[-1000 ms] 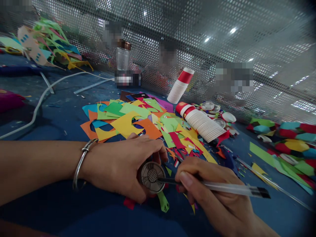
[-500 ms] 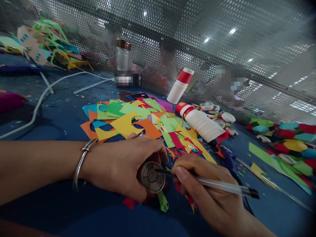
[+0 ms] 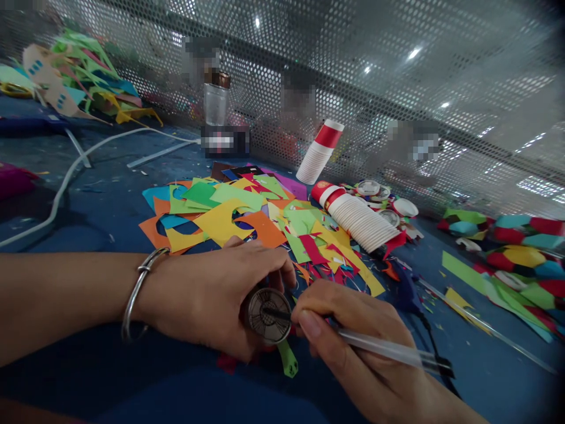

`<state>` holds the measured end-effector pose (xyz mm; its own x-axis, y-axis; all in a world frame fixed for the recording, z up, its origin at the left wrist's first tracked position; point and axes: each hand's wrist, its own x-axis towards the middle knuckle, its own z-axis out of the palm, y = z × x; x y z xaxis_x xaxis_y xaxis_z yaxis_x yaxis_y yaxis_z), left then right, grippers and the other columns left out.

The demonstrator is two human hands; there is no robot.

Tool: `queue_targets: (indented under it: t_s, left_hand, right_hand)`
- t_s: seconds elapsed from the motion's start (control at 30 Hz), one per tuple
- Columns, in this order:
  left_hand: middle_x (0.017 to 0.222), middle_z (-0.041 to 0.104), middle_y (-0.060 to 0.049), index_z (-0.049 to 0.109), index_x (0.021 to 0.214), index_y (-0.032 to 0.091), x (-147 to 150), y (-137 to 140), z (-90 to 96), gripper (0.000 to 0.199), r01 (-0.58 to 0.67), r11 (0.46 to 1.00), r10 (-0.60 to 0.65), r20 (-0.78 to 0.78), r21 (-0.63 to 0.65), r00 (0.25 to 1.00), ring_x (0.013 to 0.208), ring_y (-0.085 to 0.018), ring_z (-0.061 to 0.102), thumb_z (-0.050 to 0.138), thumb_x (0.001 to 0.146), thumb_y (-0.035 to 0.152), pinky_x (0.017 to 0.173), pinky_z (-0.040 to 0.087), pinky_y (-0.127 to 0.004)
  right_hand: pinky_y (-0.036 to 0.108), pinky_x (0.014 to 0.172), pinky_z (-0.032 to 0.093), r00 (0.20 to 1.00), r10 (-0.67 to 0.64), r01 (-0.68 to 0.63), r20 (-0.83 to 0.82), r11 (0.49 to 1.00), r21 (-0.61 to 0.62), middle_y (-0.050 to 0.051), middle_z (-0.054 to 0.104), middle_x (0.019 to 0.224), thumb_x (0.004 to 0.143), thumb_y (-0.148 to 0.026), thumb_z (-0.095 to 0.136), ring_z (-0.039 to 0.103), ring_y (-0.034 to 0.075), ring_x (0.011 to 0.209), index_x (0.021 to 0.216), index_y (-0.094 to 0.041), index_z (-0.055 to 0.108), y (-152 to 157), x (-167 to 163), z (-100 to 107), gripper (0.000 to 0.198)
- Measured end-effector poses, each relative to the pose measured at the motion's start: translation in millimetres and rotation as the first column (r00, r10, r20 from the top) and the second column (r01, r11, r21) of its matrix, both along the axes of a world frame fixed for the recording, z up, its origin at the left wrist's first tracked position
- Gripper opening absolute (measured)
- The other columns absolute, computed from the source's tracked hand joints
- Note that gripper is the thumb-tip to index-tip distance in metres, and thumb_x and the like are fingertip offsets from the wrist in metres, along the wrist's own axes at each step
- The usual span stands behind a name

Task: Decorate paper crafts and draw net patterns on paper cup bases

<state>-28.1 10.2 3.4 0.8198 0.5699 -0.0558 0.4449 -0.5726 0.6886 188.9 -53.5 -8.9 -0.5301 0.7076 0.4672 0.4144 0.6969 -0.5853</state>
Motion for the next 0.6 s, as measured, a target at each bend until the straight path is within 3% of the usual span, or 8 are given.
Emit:
queue_targets:
  t_s: [0.43,0.6]
  left_hand:
    - [0.108,0.065,-0.004,0.059,0.111,0.022,-2.5,-2.8,-6.3,0.049,-0.002,0.994,0.002,0.001,0.107,1.000,0.098,-0.026,0.060,0.083,0.071,0.038,0.085,0.045,-0.037]
    - [0.107,0.065,-0.004,0.058,0.109,0.022,-2.5,-4.2,-7.5,0.046,0.002,0.990,-0.005,0.017,0.141,1.000,0.097,-0.025,0.060,0.082,0.072,0.036,0.086,0.043,-0.038]
  right_hand:
    - [0.022,0.053,0.044,1.000,0.011,-0.011,-0.004,0.999,-0.039,-0.001,0.064,0.069,0.095,-0.010,0.054,0.057,0.008,0.058,0.085,-0.018,0.064,-4.5,5.6,2.8,0.016]
    - [0.021,0.053,0.045,0.996,0.073,-0.076,-0.041,0.996,-0.054,-0.001,0.064,0.070,0.093,-0.012,0.057,0.055,0.008,0.058,0.087,-0.017,0.065,-2.8,3.1,0.7,0.012]
